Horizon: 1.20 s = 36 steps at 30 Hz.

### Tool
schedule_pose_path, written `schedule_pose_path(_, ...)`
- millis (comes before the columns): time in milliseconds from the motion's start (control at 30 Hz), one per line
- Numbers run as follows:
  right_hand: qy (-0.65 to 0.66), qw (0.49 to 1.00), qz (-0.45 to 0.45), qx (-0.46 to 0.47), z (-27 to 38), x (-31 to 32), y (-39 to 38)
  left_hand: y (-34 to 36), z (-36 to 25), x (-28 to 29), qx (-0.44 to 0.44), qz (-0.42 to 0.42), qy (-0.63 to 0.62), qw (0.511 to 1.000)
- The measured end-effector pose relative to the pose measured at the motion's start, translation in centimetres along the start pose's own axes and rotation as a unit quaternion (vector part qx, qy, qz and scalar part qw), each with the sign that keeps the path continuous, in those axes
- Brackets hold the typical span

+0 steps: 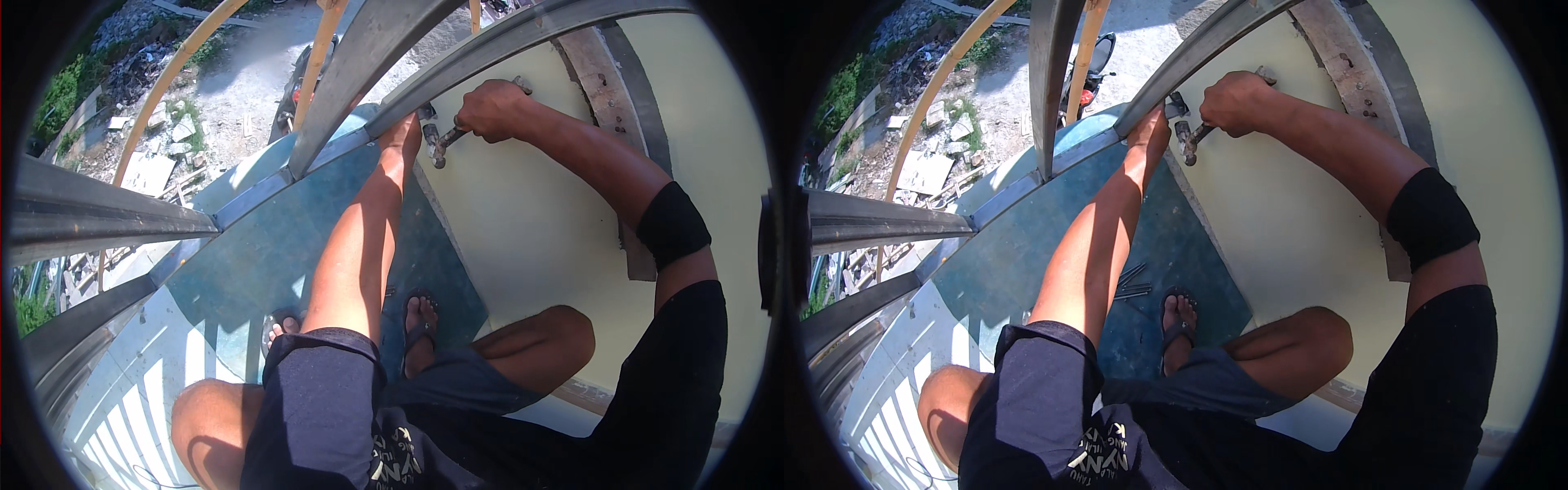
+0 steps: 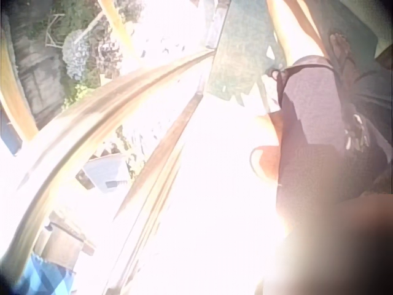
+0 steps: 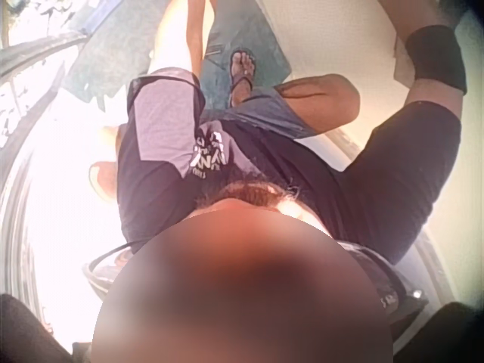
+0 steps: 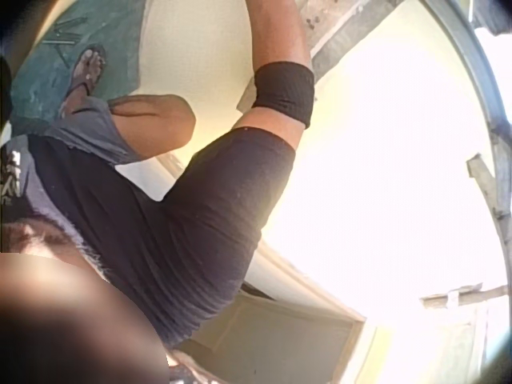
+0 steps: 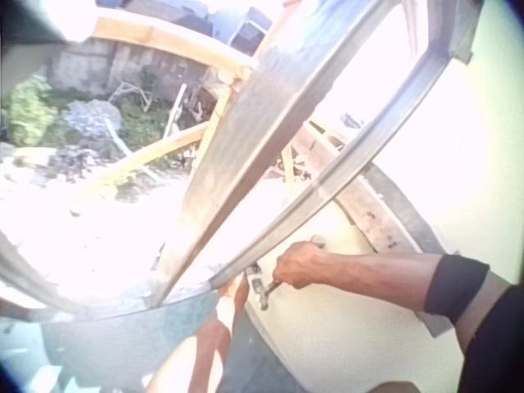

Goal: Welding a metal railing to a wall and floor on a balcony.

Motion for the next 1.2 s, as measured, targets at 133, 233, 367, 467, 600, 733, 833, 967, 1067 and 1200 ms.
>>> schedule_pose_path(133,0.008,0.998,-0.028,-0.062,-0.9,0.3,-0.1,0.1,0.4,0.0,0.017,0.004,-0.019,1.0)
schedule_pose_path(233,-0.012,0.999,-0.014,-0.033,-0.4,0.0,0.1,0.1,-0.1,0.2,0.004,0.007,-0.002,1.0)
schedule_pose_path(367,0.004,0.996,-0.054,-0.073,-1.4,1.2,-0.1,0.0,-0.8,0.1,0.006,0.024,0.049,0.998)
schedule_pose_path(467,-0.005,0.994,-0.063,-0.086,-1.8,2.0,-0.2,-0.1,-0.3,1.0,0.017,-0.02,-0.009,1.0)
schedule_pose_path(600,0.002,0.999,-0.028,-0.026,-0.7,2.0,-0.3,0.3,0.3,0.0,0.021,0.011,-0.016,1.0)
schedule_pose_path(733,-0.03,0.999,0.011,-0.007,-0.2,1.6,-0.1,0.4,1.7,-0.5,0.057,0.002,-0.066,0.996)
schedule_pose_path(833,-0.028,0.999,-0.017,-0.031,-0.8,2.1,0.1,0.5,1.0,-0.5,0.016,-0.001,0.005,1.0)
schedule_pose_path(967,-0.034,0.999,0.018,-0.027,-1.0,1.0,0.4,0.4,1.5,-0.7,0.029,-0.002,-0.028,0.999)
schedule_pose_path(1067,-0.007,1.0,0.023,-0.01,-0.8,0.5,0.3,0.1,1.0,0.0,-0.01,-0.057,-0.05,0.997)
schedule_pose_path(1200,0.013,0.998,-0.035,-0.055,-1.5,1.1,0.1,0.5,1.6,-0.5,0.011,-0.034,-0.035,0.999)
Point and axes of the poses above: each hand's wrist, its own y-axis towards the middle knuckle, its own x-axis out of the back of the hand, z = x × y, the point moved 9 cm from there along y, towards the middle knuckle, and after that the axes turned 15 degrees about z, right-handed, at the moved point
